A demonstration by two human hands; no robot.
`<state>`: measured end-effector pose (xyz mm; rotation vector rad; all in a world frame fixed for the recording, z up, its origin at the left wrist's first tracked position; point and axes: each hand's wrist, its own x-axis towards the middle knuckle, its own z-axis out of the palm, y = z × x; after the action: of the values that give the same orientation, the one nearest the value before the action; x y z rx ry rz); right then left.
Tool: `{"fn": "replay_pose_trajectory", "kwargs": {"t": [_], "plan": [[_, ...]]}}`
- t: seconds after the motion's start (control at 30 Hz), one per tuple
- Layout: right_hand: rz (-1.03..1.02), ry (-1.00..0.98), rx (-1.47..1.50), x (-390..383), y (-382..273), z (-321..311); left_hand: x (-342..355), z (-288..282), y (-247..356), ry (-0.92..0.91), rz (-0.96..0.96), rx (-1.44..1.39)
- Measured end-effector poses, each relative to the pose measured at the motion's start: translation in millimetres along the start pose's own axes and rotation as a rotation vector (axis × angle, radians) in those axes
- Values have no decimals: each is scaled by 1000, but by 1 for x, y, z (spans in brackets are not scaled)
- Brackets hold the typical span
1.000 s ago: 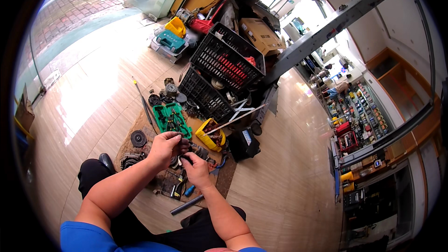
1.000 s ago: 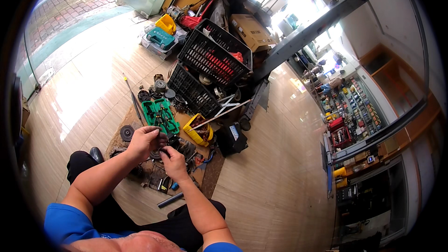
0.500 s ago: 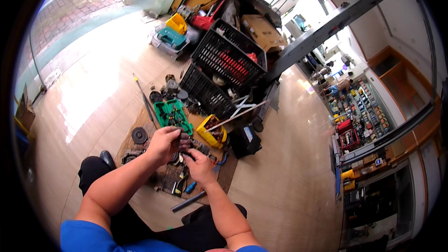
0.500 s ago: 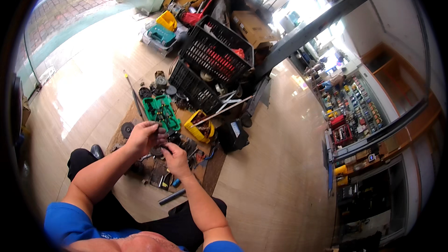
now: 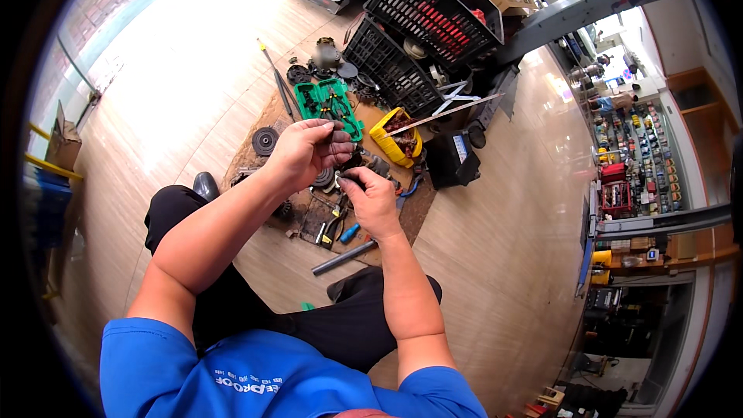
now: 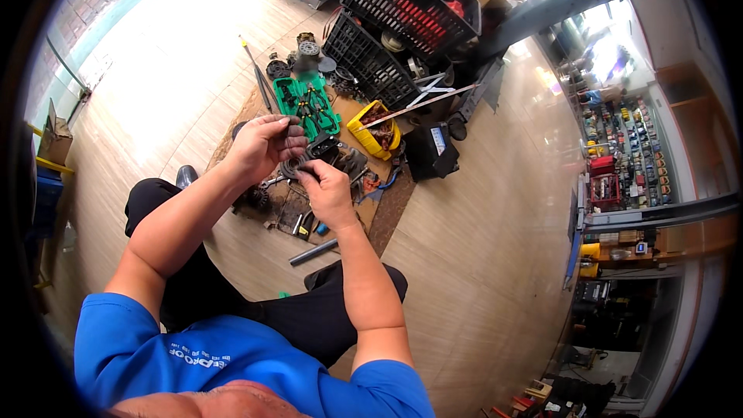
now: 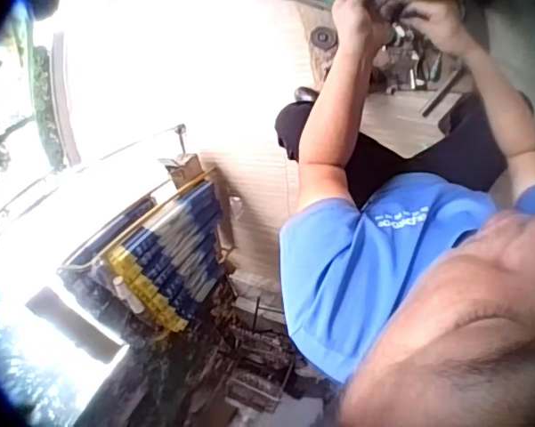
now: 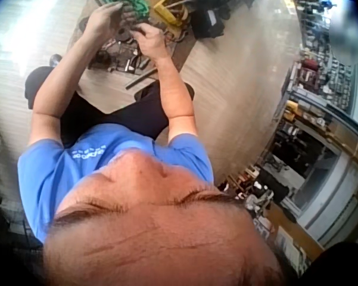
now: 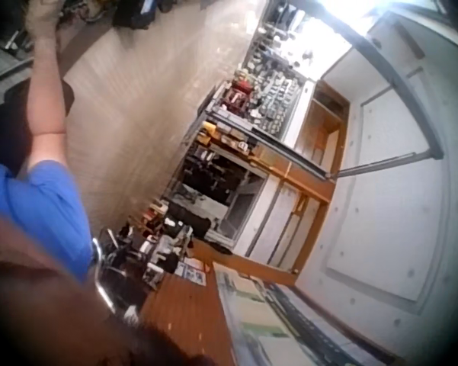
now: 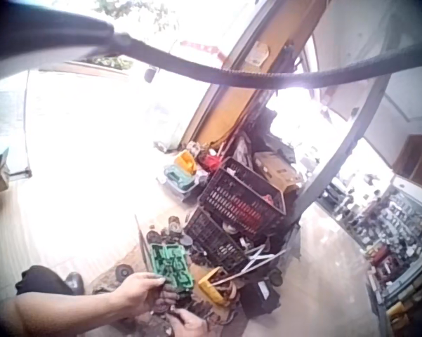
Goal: The person disassembles a small mechanical part by hand, removing a cover plate to reveal a spring and a diaphragm.
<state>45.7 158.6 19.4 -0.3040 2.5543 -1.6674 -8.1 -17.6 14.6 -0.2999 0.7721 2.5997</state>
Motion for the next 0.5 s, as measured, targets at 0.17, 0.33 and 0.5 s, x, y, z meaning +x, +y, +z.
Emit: {"fn": "replay_pose_trajectory", "kwargs": {"t": [0.17, 0.33, 0.5], "plan": [[9, -37, -7, 1, -8, -2, 4, 4, 1, 33, 9, 0], [-48, -48, -64, 3, -8, -7, 3, 5, 3, 42, -4, 11], [-91, -39, -143, 2, -9, -5, 5, -3, 2, -3, -33, 21]]}}
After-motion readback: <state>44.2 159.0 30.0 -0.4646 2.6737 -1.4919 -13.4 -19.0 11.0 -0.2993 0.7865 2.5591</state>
